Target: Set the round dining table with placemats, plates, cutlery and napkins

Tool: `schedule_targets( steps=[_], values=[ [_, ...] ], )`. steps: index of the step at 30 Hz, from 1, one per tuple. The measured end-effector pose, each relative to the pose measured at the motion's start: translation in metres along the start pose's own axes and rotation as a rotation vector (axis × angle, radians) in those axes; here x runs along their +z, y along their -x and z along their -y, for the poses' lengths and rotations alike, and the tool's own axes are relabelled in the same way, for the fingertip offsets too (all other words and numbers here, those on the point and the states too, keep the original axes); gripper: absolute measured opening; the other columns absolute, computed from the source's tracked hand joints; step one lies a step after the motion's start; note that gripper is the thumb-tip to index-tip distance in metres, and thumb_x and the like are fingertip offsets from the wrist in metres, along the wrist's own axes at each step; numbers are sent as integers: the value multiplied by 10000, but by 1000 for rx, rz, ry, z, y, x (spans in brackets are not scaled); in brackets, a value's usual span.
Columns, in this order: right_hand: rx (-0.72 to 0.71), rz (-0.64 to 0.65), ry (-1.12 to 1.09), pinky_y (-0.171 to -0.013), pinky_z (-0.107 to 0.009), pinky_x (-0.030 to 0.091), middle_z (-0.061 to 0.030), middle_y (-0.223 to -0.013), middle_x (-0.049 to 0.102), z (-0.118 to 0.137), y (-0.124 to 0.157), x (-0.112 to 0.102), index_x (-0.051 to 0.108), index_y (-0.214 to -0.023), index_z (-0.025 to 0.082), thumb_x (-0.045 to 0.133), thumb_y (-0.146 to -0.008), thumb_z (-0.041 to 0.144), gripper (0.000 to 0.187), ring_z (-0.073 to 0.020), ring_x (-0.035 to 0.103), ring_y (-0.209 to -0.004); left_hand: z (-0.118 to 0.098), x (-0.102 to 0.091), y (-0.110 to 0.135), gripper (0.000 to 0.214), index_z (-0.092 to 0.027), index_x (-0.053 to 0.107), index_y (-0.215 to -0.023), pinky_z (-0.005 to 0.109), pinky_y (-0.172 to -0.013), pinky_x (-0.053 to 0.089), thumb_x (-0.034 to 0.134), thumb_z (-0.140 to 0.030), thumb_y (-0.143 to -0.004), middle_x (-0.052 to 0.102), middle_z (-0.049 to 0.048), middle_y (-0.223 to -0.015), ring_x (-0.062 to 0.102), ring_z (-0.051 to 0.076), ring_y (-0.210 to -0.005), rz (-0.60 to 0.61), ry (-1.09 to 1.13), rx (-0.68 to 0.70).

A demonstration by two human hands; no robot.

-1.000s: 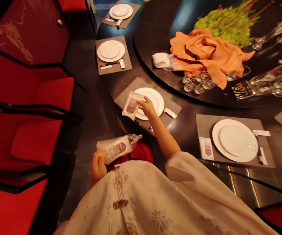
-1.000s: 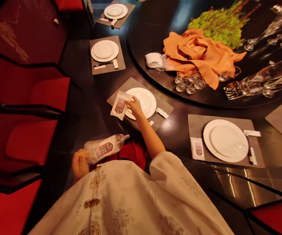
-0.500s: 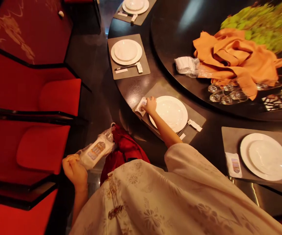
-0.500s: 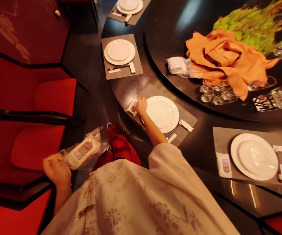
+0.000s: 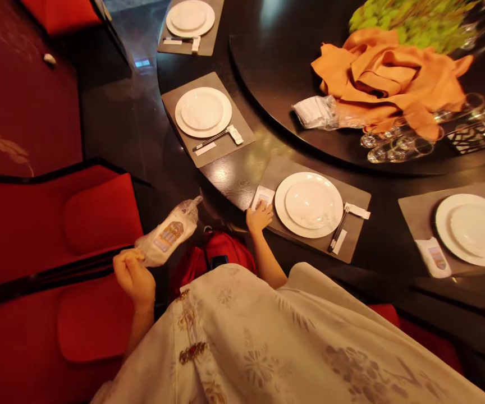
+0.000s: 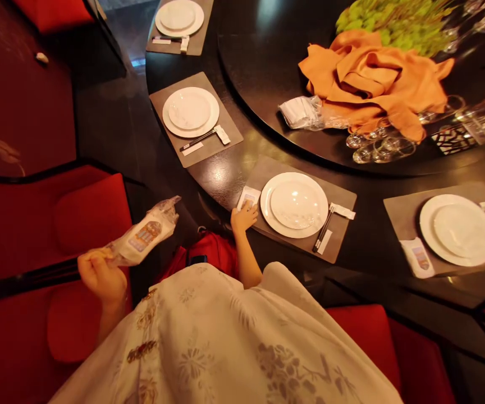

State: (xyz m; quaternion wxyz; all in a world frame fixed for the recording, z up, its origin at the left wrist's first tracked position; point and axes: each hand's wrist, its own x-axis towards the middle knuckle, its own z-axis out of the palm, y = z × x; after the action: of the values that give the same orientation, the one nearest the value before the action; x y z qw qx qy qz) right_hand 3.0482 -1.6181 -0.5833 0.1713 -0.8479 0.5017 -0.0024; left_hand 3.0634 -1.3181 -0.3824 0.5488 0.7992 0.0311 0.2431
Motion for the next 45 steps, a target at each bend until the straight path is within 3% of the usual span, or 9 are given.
schedule_targets(
  steps=[4, 7, 11, 14, 21, 26, 33, 38, 45],
  values=[
    [18, -80, -93, -872, -561, 316, -246, -1340, 289, 27, 1, -30, 396, -1268, 110, 504, -742, 383, 602, -369, 330, -1158, 7, 21, -54, 209, -187, 379, -658, 275, -677, 373, 412, -259, -852, 396, -34, -627, 418, 113, -622, 42, 63, 73],
    [-343, -169, -375, -919, -488, 345, -192, -1264, 406, 82, 14, -79, 439, -1216, 135, 454, -805, 338, 459, -289, 380, -1163, 15, 36, -86, 207, -184, 403, -682, 260, -668, 364, 417, -280, -865, 414, -31, -643, 422, 109, -626, 110, 116, 102],
    [-1193, 273, -581, -867, -324, 425, -89, -1032, 578, 188, 47, -123, 554, -1058, 203, 425, -857, 233, 241, -172, 537, -972, 29, 57, -119, 236, -181, 425, -682, 253, -665, 361, 404, -301, -884, 430, -20, -656, 430, 110, -639, 226, 162, 76],
    [-1503, 556, -416, -844, -302, 436, -109, -992, 602, 258, 65, -110, 579, -992, 148, 499, -834, 215, 189, -174, 558, -932, 40, 69, -146, 254, -187, 406, -671, 250, -659, 361, 386, -304, -895, 414, -19, -650, 419, 110, -635, 319, 215, 11],
    [-1504, 747, -226, -875, -320, 406, -128, -973, 605, 365, 38, -65, 576, -938, 107, 448, -879, 253, 203, -173, 552, -939, 76, 80, -230, 247, -197, 430, -705, 259, -671, 368, 379, -349, -894, 443, -5, -688, 437, 125, -670, 539, 166, -50],
    [-1470, 948, -63, -819, -268, 419, -95, -1018, 607, 441, 7, -39, 555, -1095, 114, 473, -825, 140, 284, -148, 574, -882, 113, 84, -295, 278, -202, 427, -679, 262, -644, 364, 369, -374, -890, 435, -3, -667, 421, 134, -651, 592, 167, -57],
    [-1307, 705, 123, -659, -237, 414, -97, -972, 602, 507, 8, -15, 614, -990, 151, 640, -700, 483, 442, -190, 603, -788, 143, 105, -372, 270, -202, 419, -664, 253, -614, 346, 385, -352, -885, 417, -11, -647, 397, 130, -624, 592, 158, -53],
    [-1277, 556, 195, -615, -238, 391, -107, -944, 624, 540, 1, -13, 615, -988, 150, 585, -772, 401, 334, -192, 612, -749, 155, 128, -409, 254, -199, 417, -687, 245, -618, 345, 373, -342, -891, 412, -17, -648, 403, 121, -623, 583, 164, -93],
    [-1491, 853, 137, -598, -222, 353, -69, -740, 632, 604, -76, -5, 659, -726, 139, 566, -768, 309, 198, -138, 557, -660, 179, 175, -460, 259, -193, 432, -681, 241, -630, 358, 377, -344, -885, 447, -16, -651, 433, 118, -632, 669, 121, -87]
  ],
)
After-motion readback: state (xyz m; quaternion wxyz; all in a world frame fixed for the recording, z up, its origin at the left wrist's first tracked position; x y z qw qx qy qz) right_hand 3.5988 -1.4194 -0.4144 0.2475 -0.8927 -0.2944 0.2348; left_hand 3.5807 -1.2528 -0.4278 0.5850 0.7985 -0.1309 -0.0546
